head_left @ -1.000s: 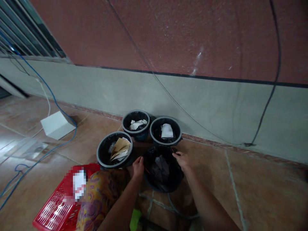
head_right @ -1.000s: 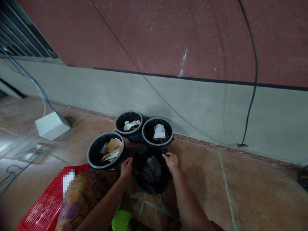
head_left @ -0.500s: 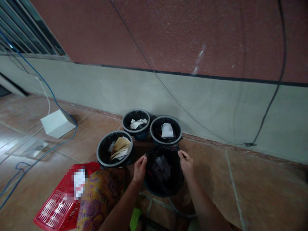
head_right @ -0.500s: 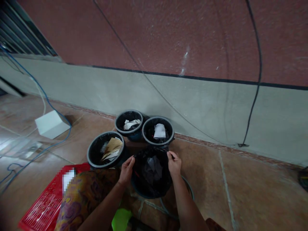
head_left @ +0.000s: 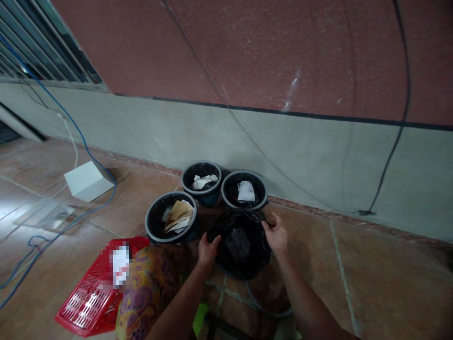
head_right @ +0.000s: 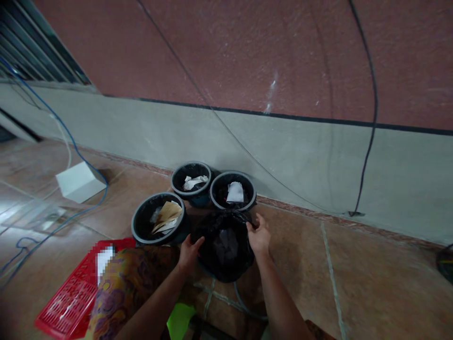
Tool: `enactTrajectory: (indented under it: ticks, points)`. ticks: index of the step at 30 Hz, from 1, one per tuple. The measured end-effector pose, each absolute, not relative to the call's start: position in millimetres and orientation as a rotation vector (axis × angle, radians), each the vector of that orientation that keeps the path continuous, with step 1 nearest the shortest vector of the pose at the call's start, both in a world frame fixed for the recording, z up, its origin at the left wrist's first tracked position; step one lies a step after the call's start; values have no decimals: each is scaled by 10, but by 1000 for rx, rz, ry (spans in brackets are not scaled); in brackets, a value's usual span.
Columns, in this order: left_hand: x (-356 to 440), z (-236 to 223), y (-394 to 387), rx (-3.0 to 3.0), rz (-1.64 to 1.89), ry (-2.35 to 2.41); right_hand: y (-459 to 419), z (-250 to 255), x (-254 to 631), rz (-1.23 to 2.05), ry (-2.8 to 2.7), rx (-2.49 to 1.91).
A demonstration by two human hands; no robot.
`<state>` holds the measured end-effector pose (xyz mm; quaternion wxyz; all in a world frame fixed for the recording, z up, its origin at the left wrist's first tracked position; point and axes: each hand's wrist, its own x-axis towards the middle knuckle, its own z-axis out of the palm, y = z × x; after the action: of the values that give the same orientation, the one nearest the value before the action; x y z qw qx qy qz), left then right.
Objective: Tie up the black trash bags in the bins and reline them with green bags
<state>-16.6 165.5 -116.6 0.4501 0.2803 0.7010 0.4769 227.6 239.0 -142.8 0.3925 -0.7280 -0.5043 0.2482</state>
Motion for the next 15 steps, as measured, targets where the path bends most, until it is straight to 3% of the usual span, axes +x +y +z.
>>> enactTrajectory:
  ticks: [7,15]
  points:
    - [-180,-1099,1597,920,864,2107,2624,-1383,2137,435,-1710,-2054]
    - [-303,-848,1524,1109,593,2142,2739,-1304,2299,790,-1119,-1899]
